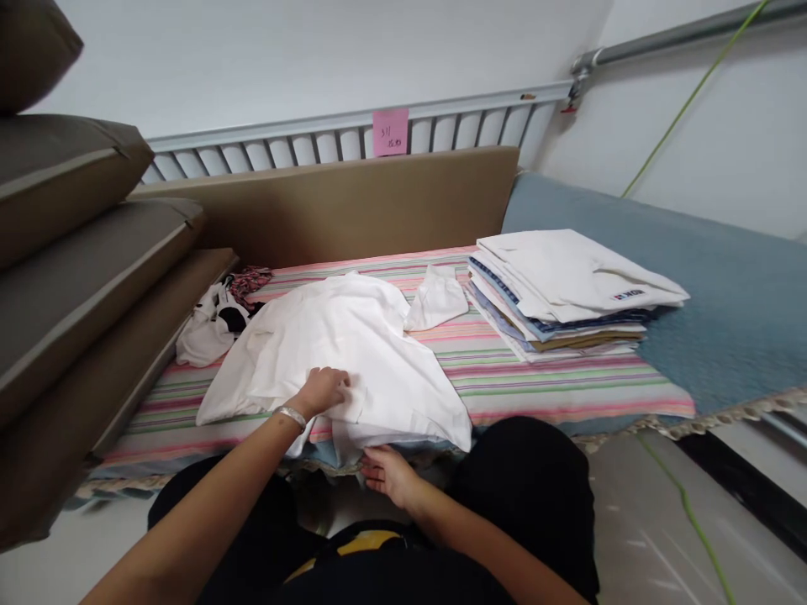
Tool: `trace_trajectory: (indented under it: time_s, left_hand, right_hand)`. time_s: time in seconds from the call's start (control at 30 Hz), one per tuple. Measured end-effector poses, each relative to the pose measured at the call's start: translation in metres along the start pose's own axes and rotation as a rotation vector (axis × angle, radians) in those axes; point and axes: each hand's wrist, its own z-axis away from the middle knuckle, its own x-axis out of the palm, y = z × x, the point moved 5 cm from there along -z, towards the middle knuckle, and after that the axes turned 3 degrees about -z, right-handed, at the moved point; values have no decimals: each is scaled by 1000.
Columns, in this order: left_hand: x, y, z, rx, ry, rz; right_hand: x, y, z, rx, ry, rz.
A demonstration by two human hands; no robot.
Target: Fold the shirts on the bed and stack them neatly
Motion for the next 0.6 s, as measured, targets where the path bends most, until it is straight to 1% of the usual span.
trace_trajectory:
  time_s: [0.13, 0.23, 0.33, 0.43, 0.5, 0.57, 0.6]
  left_hand:
    - [-15, 12, -5, 44, -43, -101]
    - [-30, 20, -1, 88, -35, -98]
    - [-42, 29, 8, 122, -7, -66]
    - [-52, 43, 22, 167, 41, -44]
    - [-54, 54, 37, 198, 76, -46]
    - [-49, 61, 57, 231, 124, -87]
    - [-42, 63, 68, 248, 147, -131]
  right_hand:
    - [4, -1, 4, -2, -31, -32]
    - [4, -4, 14, 13, -71, -2]
    - [8, -5, 29, 21, -157, 24]
    - [13, -9, 44, 14, -208, 21]
    - [15, -11, 51, 15, -237, 10]
    - [16, -10, 56, 31, -284, 19]
    - [16, -9, 57, 41, -302, 36]
